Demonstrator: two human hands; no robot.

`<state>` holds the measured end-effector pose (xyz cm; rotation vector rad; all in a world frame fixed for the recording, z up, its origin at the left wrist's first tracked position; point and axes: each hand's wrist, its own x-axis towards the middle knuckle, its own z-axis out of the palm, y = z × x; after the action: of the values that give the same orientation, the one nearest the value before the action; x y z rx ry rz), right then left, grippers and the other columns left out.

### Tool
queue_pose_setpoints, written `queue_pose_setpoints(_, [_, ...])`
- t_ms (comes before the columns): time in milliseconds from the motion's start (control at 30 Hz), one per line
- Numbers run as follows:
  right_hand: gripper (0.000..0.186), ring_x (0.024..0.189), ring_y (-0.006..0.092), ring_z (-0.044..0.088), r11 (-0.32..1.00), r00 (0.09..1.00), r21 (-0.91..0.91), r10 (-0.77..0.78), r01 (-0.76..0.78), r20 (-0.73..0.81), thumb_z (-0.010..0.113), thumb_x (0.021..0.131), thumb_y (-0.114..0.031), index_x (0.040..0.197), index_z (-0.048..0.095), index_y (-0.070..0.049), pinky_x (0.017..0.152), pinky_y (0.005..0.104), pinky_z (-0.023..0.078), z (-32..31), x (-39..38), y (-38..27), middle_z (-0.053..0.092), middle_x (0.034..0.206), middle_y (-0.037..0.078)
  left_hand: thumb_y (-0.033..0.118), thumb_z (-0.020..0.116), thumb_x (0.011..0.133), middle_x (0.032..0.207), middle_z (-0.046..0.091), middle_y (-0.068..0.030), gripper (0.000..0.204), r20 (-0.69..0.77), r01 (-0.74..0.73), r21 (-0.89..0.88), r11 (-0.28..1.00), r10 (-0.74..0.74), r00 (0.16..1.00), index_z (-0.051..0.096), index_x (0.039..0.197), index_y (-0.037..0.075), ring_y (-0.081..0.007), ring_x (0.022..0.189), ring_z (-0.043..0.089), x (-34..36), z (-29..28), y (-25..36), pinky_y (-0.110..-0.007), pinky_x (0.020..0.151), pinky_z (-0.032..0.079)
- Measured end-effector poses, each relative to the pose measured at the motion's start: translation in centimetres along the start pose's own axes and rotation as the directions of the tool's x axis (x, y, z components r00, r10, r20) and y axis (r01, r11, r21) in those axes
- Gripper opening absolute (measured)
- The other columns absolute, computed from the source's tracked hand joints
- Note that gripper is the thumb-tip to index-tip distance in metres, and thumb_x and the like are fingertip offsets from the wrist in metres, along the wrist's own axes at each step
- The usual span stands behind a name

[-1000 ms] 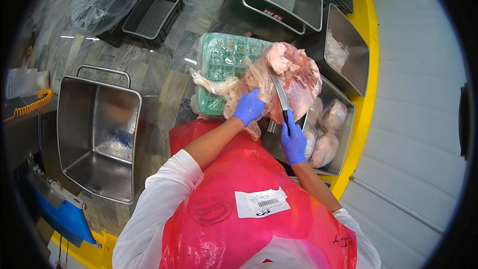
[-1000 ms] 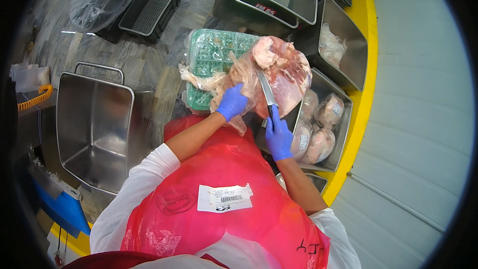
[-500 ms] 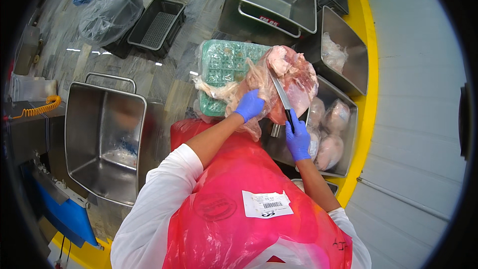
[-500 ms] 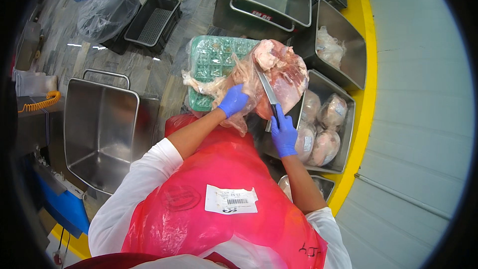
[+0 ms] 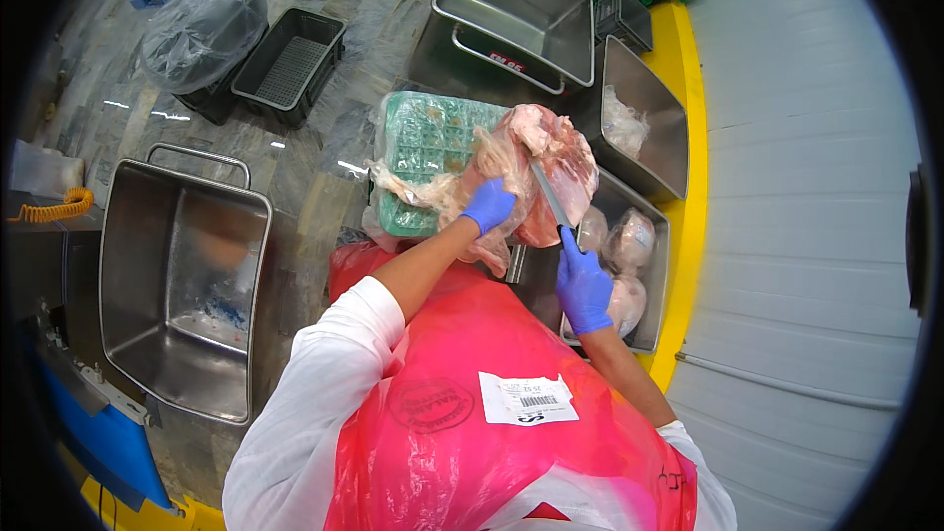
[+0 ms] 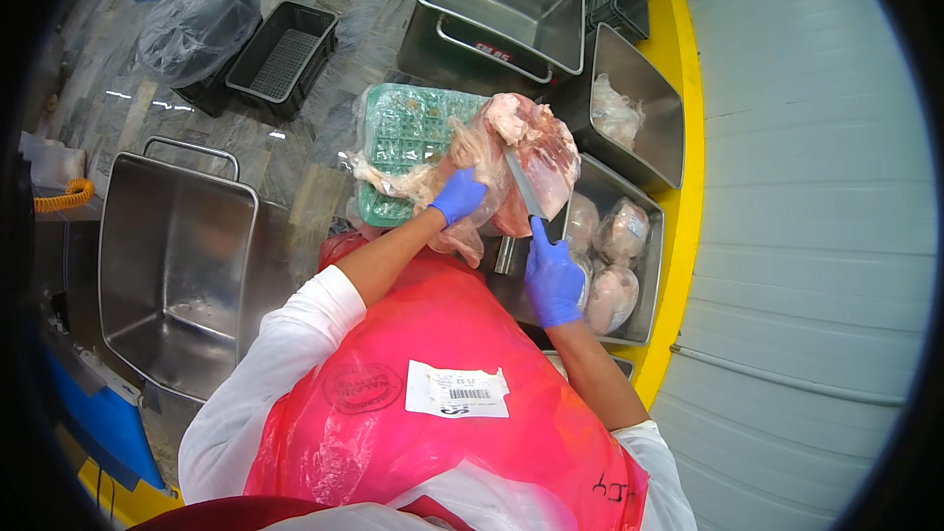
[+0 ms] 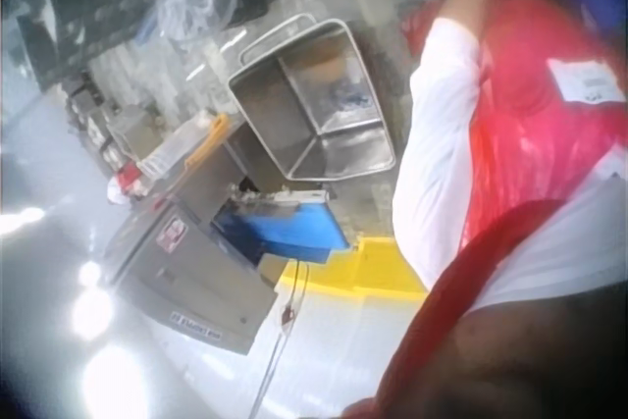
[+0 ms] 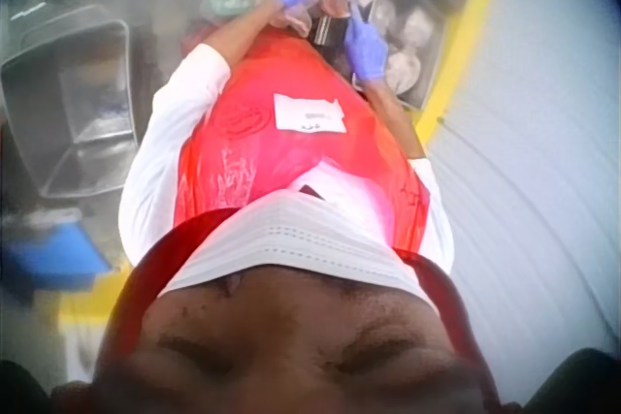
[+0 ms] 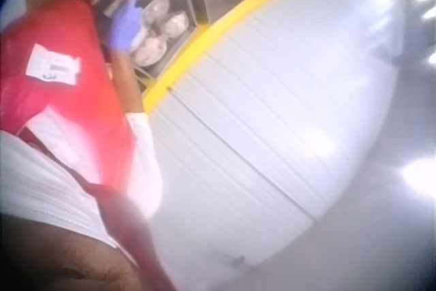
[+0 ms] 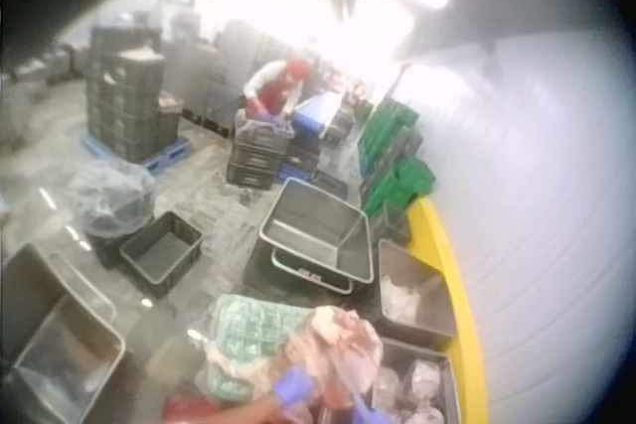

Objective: The person unwraps a large piece of meat from plastic, trims fat and connective tissue using a knife, and places the trimmed meat into a metal bin. The process is repeated with another piece of meat.

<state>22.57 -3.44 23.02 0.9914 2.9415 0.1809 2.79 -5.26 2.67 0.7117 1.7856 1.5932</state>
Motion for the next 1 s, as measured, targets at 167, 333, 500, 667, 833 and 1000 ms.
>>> queue_pose_setpoints(167, [0.039,0.066,0.0390,0.066,0.995,0.997,-0.083,-0.066,0.064,-0.027,0.060,0.098,-0.027,0.137,0.061,-0.030,0.058,0.0503,0.052,-2.1,2.2,0.7,0.065,0.080,0.019,0.033,0.061,0.085,0.104,0.067,-0.0328,0.040,0.006,0.017,0.072,0.997,-0.018,1.000,0.067,0.103,-0.003,-0.0494,0.101,0.064,0.5,0.4,-0.5,-0.053,0.088,0.052])
queue_pose_setpoints(333, [0.039,0.069,0.0388,0.068,0.976,0.983,-0.145,-0.149,0.164,0.108,0.057,0.097,-0.023,0.136,0.058,-0.023,0.059,0.0498,0.054,-4.9,5.9,-1.1,0.067,0.084,0.020,0.034,0.063,0.084,0.105,0.067,-0.0333,0.043,0.004,0.038,0.120,0.992,-0.039,0.999,0.067,0.103,-0.004,-0.0492,0.101,0.064,0.6,0.5,-0.4,-0.053,0.088,0.052])
queue_pose_setpoints(500, [0.049,0.078,0.0417,0.071,0.987,0.968,-0.048,-0.138,0.151,0.208,0.052,0.096,-0.017,0.144,0.044,-0.013,0.064,0.0524,0.057,-1.1,7.2,-3.9,0.067,0.096,0.027,0.033,0.063,0.083,0.104,0.067,-0.0330,0.041,0.026,0.083,0.076,0.994,-0.085,0.996,0.068,0.102,-0.003,-0.0494,0.100,0.064,0.0,0.1,0.7,-0.053,0.087,0.053])
queue_pose_setpoints(667, [0.055,0.080,0.0421,0.071,0.988,0.969,-0.050,-0.132,0.146,0.208,0.049,0.095,-0.014,0.149,0.038,-0.011,0.065,0.0524,0.057,2.6,7.1,0.8,0.067,0.099,0.029,0.029,0.061,0.085,0.104,0.068,-0.0317,0.036,0.078,0.034,0.130,0.991,-0.044,0.996,0.068,0.100,-0.003,-0.0479,0.099,0.065,-1.4,-1.6,0.5,-0.052,0.088,0.053])
queue_pose_setpoints(833, [0.043,0.094,0.0412,0.071,0.975,0.881,-0.047,-0.174,0.216,0.440,0.051,0.091,-0.012,0.134,0.053,-0.007,0.078,0.0522,0.056,-1.6,14.3,3.3,0.070,0.102,0.027,0.029,0.060,0.087,0.105,0.069,-0.0295,0.034,0.117,-0.044,0.330,0.943,0.006,0.993,0.068,0.100,-0.001,-0.0473,0.099,0.066,-0.1,-2.3,-0.9,-0.052,0.089,0.053])
queue_pose_setpoints(1000, [0.033,0.092,0.0367,0.069,0.955,0.692,0.048,-0.247,0.294,0.678,0.058,0.086,-0.014,0.116,0.065,-0.006,0.078,0.0463,0.056,-2.5,21.5,7.7,0.070,0.099,0.022,0.031,0.061,0.087,0.106,0.069,-0.0270,0.034,0.173,-0.076,0.486,0.871,-0.011,0.985,0.068,0.102,0.001,-0.0461,0.098,0.066,0.4,-1.8,-0.3,-0.051,0.089,0.053])
